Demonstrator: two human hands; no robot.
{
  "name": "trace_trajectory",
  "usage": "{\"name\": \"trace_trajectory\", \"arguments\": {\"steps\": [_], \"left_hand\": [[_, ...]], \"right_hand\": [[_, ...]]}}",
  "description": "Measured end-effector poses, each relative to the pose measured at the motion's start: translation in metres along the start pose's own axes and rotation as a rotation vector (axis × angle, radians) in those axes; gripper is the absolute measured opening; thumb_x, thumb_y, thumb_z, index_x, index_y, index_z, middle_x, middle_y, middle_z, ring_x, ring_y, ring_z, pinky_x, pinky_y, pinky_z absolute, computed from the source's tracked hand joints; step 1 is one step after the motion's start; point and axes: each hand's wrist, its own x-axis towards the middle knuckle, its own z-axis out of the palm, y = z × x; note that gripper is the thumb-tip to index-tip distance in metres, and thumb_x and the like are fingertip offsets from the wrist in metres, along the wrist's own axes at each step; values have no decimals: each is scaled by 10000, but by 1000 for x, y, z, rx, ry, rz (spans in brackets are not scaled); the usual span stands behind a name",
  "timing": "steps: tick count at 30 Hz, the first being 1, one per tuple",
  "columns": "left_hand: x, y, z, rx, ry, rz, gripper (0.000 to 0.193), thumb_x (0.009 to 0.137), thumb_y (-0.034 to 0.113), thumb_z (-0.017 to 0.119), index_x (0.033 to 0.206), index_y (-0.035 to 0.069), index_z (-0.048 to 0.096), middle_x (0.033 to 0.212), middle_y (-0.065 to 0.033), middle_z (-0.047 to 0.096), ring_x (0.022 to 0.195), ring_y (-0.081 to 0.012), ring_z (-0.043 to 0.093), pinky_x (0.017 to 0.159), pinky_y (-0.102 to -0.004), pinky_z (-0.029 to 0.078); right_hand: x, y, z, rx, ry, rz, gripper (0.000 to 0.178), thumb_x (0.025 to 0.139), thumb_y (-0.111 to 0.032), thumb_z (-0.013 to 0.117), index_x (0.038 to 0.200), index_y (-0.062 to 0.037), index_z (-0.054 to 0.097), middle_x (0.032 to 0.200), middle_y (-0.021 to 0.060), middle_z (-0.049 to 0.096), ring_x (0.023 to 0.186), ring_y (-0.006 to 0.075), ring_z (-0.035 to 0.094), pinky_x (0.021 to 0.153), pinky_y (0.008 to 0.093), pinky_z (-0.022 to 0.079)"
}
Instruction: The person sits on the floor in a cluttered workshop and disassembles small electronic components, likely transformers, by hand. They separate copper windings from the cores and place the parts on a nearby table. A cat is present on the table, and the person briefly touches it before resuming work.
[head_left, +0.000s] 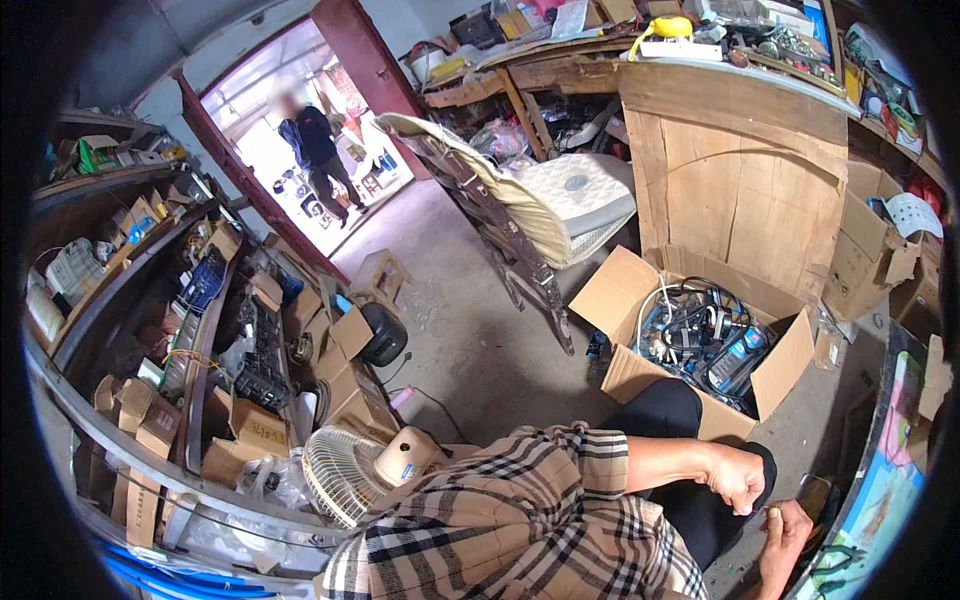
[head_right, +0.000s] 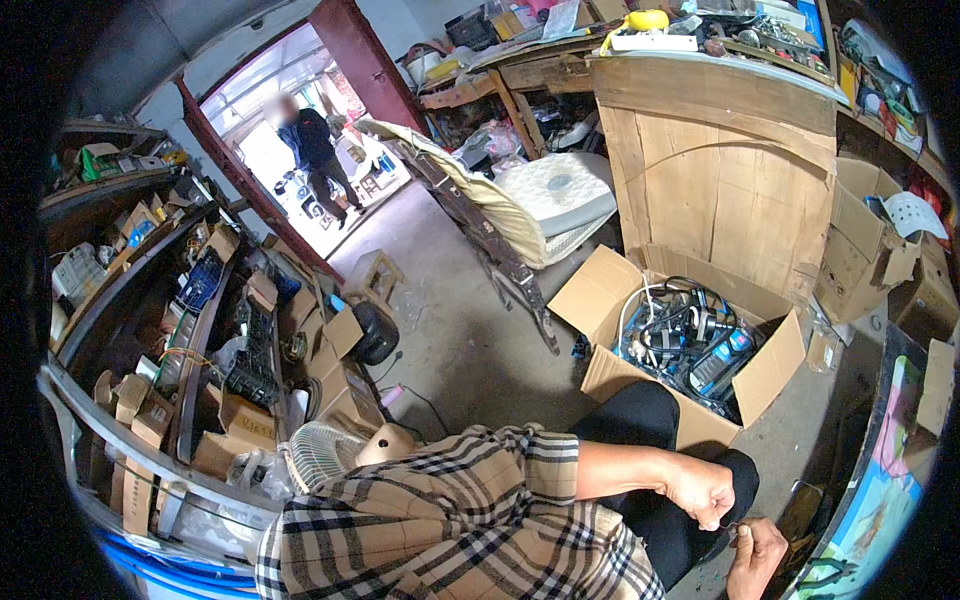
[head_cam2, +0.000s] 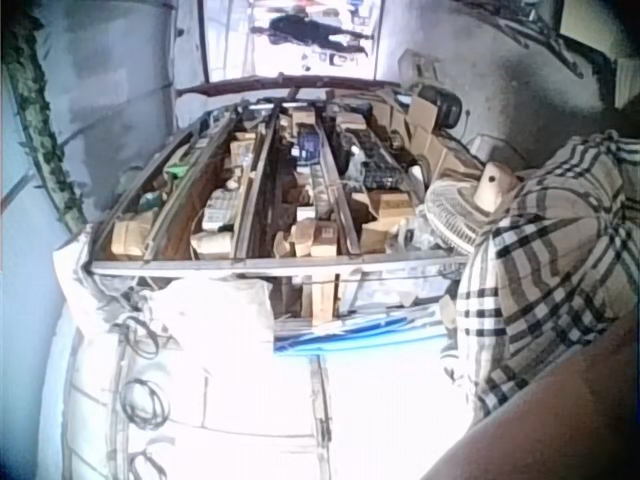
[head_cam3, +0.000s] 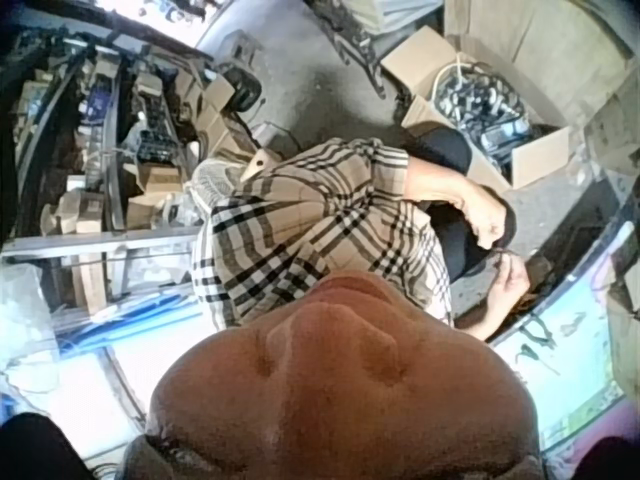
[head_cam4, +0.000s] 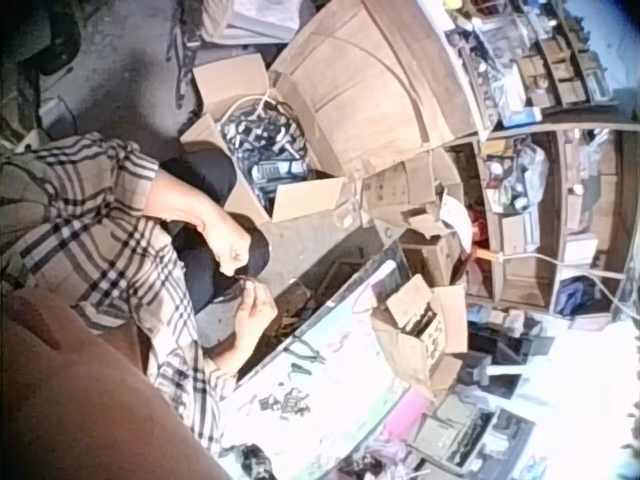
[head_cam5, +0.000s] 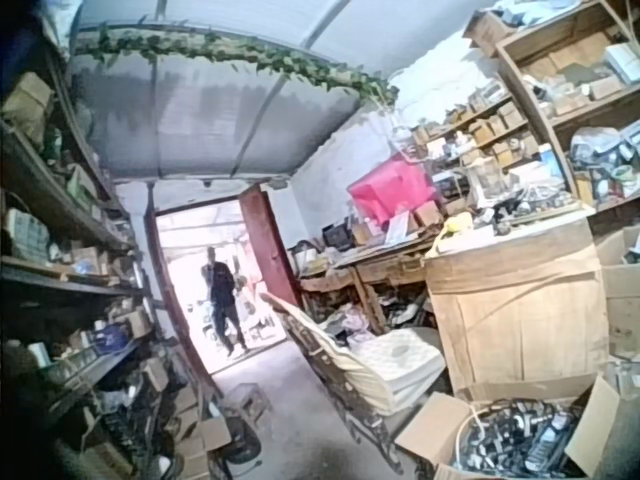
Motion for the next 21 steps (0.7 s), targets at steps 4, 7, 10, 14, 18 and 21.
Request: {"name": "trace_trajectory", "arguments": {"steps": [4,7,10,14,18,21], "left_hand": [[-1,7,-2,-169,88,-166,150,821,106,669,698,44,611,560,2,499,419,-57,354,360,-245,227],[4,11,4,-360,190,-133,182,847,135,650,700,62,572,543,21,451,392,-42,291,340,-233,159],[9,7,3,-399,181,-31,163,845,123,644,717,68,560,556,25,454,412,-44,317,358,-228,200],[21,-1,12,-15,238,179,117,775,86,676,722,-1,617,617,-38,589,571,-136,535,517,-310,408],[17,8,17,241,256,327,129,761,67,668,697,-26,605,616,-68,604,576,-130,543,518,-332,418],[17,13,18,14,152,261,129,738,61,685,684,-25,606,619,-72,610,576,-121,543,512,-312,414]], "right_hand": [[-5,-13,-3,-93,60,17,277,932,-172,536,750,36,547,650,105,516,550,187,503,513,311,376],[-10,-37,-17,-218,-16,-32,143,919,-88,539,852,10,620,706,169,591,599,278,549,573,366,431],[-15,-30,-15,-203,-139,56,138,912,-75,533,865,28,611,709,170,583,610,281,535,591,349,430],[-15,-20,-13,-12,-171,53,141,918,-84,546,924,31,629,743,126,614,660,204,550,649,288,442],[-23,14,0,477,-179,318,269,943,-214,540,780,-3,572,623,21,539,508,87,469,478,225,371],[-28,49,4,678,-136,219,279,927,-228,574,761,-4,573,597,24,536,497,79,465,469,217,357]]}}
